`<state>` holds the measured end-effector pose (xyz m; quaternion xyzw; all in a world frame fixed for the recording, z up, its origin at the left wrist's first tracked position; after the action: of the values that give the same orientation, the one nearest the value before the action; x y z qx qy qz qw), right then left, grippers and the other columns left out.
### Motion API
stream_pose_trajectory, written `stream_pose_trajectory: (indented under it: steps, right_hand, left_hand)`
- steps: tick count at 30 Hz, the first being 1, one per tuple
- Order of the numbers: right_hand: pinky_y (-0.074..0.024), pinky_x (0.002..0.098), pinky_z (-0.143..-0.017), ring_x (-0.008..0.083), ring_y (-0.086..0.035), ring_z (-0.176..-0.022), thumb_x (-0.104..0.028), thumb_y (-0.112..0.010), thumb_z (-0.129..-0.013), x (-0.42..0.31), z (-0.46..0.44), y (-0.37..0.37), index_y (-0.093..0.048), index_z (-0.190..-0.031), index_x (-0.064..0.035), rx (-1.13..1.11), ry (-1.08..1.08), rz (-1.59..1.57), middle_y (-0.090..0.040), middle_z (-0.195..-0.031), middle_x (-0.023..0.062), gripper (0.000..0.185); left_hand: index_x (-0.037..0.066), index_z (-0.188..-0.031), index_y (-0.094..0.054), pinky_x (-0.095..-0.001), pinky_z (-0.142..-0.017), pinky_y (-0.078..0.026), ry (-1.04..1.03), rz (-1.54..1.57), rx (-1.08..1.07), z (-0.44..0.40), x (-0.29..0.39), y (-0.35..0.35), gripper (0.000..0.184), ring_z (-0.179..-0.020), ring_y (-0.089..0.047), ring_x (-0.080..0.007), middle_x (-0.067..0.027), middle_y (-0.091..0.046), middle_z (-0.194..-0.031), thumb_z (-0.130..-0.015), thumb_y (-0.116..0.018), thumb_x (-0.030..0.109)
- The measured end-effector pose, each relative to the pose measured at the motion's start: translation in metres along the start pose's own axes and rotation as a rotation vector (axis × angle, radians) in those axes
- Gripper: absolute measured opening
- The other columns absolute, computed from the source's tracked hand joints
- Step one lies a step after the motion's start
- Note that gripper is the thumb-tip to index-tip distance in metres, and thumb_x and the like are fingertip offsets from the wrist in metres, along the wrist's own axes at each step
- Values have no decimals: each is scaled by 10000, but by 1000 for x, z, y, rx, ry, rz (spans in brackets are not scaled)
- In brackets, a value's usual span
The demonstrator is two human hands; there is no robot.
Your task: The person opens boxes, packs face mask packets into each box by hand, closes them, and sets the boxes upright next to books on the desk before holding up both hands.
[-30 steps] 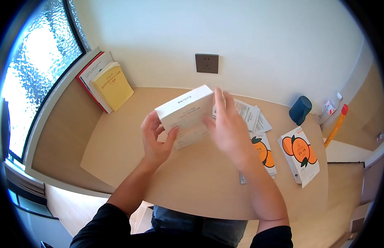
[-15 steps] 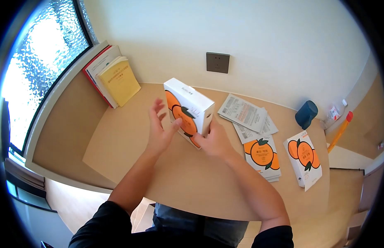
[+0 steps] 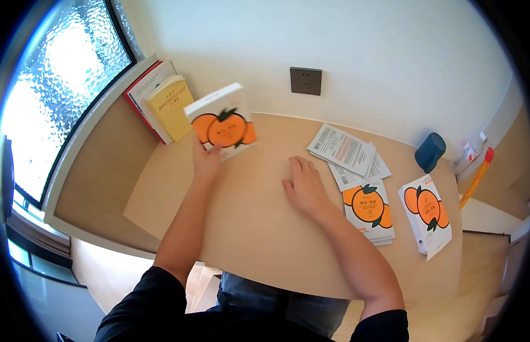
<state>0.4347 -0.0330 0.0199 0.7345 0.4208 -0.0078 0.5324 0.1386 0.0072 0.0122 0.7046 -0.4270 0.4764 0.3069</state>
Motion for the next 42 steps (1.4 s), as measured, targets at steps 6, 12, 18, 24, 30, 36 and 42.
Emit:
stream_pose_trajectory:
  steps: [6, 12, 18, 24, 30, 36, 42]
  right_hand:
    - [-399, 470, -1086, 377, -468, -1294, -144, -635, -914, -3, 3, -6, -530, -1262, 41, -31, 50, 57, -527, -1353, 199, 408]
    - [-377, 479, -1100, 366, -451, -1314, -159, -611, -928, -4, 3, -7, -559, -1231, -1, -51, 25, 61, -523, -1366, 188, 346]
    - [-359, 479, -1112, 357, -442, -1325, -167, -605, -931, -5, 0, -6, -568, -1228, -26, -73, 8, 37, -517, -1380, 178, 331]
    - [-364, 481, -1108, 349, -451, -1320, -160, -611, -923, -9, -2, -4, -583, -1215, -43, -60, 27, 39, -529, -1364, 172, 316]
    - [-372, 481, -1100, 354, -463, -1307, -154, -609, -924, -9, -1, -3, -592, -1206, -48, -54, 37, 33, -539, -1352, 173, 302]
    - [-376, 481, -1098, 355, -467, -1302, -152, -610, -923, -12, -2, -1, -590, -1207, -37, -56, 40, 39, -543, -1346, 174, 307]
    - [-377, 480, -1097, 353, -472, -1299, -152, -616, -922, -11, -1, -2, -591, -1208, -34, -50, 40, 44, -545, -1345, 175, 310]
  left_hand:
    - [-34, -1498, -257, -319, -880, -597, -70, -227, 315, -27, -3, 60, 608, -1118, -623, -236, -191, -489, -1425, -977, -569, -65]
    - [-58, -1462, -317, -330, -855, -612, -81, -274, 406, -55, -13, 87, 550, -1097, -640, -254, -208, -506, -1381, -973, -567, -80]
    - [-75, -1345, -446, -310, -764, -612, -42, -357, 550, -70, -23, 113, 472, -1061, -653, -216, -199, -558, -1288, -935, -675, -18]
    - [-63, -1183, -567, -334, -785, -562, -9, -514, 671, -73, -35, 131, 451, -967, -646, -209, -147, -578, -1192, -859, -815, 128]
    - [-33, -1165, -560, -361, -837, -532, 56, -459, 730, -62, -25, 131, 533, -956, -640, -245, -144, -572, -1164, -796, -878, 183]
    - [-17, -1171, -533, -377, -869, -530, 85, -467, 735, -61, -27, 132, 555, -998, -639, -271, -149, -569, -1182, -792, -877, 198]
    - [-10, -1166, -519, -397, -897, -520, 86, -495, 741, -60, -24, 130, 574, -1028, -623, -298, -160, -553, -1203, -788, -876, 233]
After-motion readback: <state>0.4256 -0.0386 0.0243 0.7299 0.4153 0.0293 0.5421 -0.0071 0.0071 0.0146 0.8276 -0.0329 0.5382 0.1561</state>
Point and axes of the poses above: each hand's wrist, its own z-axis away from the middle knuckle, its own y-axis out of the back of the hand, x = y × z, the point moved 9 cm from there along -z, towards the middle knuckle
